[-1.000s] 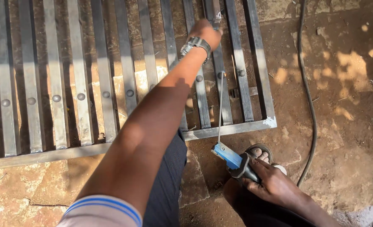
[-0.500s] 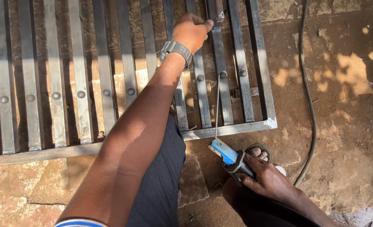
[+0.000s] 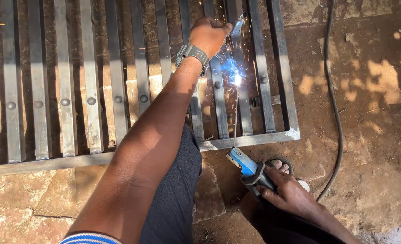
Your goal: Measuring and welding metal bars to fabricate a gate.
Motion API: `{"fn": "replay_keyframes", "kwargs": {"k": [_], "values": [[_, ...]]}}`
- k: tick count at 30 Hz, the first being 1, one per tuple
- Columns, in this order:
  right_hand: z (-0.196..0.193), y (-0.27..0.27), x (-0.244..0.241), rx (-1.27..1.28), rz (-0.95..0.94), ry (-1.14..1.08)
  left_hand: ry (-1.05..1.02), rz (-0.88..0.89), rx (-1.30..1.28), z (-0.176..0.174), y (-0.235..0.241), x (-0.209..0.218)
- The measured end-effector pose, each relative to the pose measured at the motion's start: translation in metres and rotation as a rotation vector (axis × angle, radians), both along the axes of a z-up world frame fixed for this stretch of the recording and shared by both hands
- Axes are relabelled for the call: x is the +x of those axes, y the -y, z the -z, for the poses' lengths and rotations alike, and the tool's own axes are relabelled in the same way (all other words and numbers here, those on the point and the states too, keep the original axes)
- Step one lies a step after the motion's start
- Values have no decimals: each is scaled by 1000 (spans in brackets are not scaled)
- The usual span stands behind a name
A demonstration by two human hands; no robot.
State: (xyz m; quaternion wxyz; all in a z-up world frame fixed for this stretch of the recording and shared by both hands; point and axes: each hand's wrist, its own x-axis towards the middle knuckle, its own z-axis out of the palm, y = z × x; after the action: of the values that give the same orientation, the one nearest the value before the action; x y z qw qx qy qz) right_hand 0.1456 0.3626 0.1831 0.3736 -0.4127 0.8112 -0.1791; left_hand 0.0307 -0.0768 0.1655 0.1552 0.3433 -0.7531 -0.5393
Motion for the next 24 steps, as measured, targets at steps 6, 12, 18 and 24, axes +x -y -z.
{"fn": "replay_keyframes", "kwargs": {"k": [6, 12, 18, 24], "values": [[26, -18, -1, 120, -25, -31, -41, 17, 71, 1, -2, 0], [24, -18, 0, 134, -45, -27, -71, 11, 285, 12, 2, -9], [42, -28, -1, 70, -82, -64, 171, 127, 192, 21, 5, 0], [20, -16, 0, 211, -50, 8, 631, 464, -91, 106, 10, -1]]}}
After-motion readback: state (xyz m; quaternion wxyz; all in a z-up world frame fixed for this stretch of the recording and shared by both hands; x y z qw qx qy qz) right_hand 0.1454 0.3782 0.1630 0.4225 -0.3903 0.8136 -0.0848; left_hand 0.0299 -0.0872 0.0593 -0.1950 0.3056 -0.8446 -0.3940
